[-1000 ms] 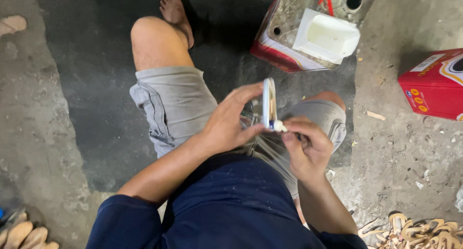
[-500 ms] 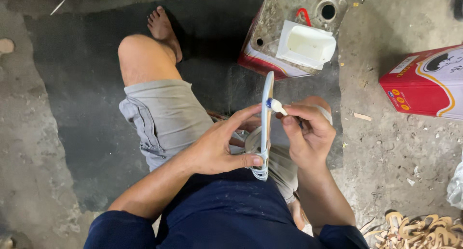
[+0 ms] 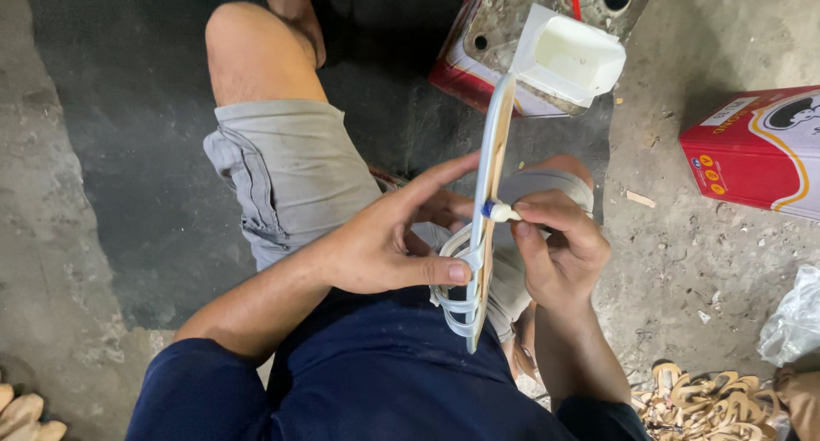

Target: The person sits on the floor and applies glue to the straps of multiple flip-flops using a toothbrush. They dip the toothbrush into a container of glue and spread it along the strap edges, then place each finished slipper on a nearby rack.

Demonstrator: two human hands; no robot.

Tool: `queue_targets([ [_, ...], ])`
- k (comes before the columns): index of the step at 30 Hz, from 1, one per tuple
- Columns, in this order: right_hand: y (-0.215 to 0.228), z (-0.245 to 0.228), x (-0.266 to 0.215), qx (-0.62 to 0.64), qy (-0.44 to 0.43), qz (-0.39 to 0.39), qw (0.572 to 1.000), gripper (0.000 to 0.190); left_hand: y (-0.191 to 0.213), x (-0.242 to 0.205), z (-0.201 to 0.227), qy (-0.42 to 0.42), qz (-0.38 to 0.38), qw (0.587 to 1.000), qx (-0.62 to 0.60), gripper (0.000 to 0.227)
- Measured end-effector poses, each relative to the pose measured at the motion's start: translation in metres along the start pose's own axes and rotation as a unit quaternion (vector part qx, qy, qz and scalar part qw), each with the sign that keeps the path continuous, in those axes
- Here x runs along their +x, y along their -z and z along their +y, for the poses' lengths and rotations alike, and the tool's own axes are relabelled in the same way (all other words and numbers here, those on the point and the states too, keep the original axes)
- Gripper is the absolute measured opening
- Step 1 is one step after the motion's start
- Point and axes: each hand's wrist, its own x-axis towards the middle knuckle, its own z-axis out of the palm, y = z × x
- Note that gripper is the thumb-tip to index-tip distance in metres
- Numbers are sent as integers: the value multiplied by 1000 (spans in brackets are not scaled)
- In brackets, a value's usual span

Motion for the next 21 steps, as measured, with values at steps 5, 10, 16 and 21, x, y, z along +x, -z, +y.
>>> queue_targets([
  [5,8,-3,0,-14,21,-41,999,15,5,-2,-6,-32,-21,999,-21,104],
  [10,11,-2,6,-28,52,-66,996,15,6,-2,-10,-43,-22,998,-37,104],
  [16,17,-7,8,-51,85,-104,990,14,11,-1,-11,-42,-15,997,-62,106],
  [21,21,-8,3,-97,66,-71,990,14,10,0,-14,-44,-26,997,-49,104],
])
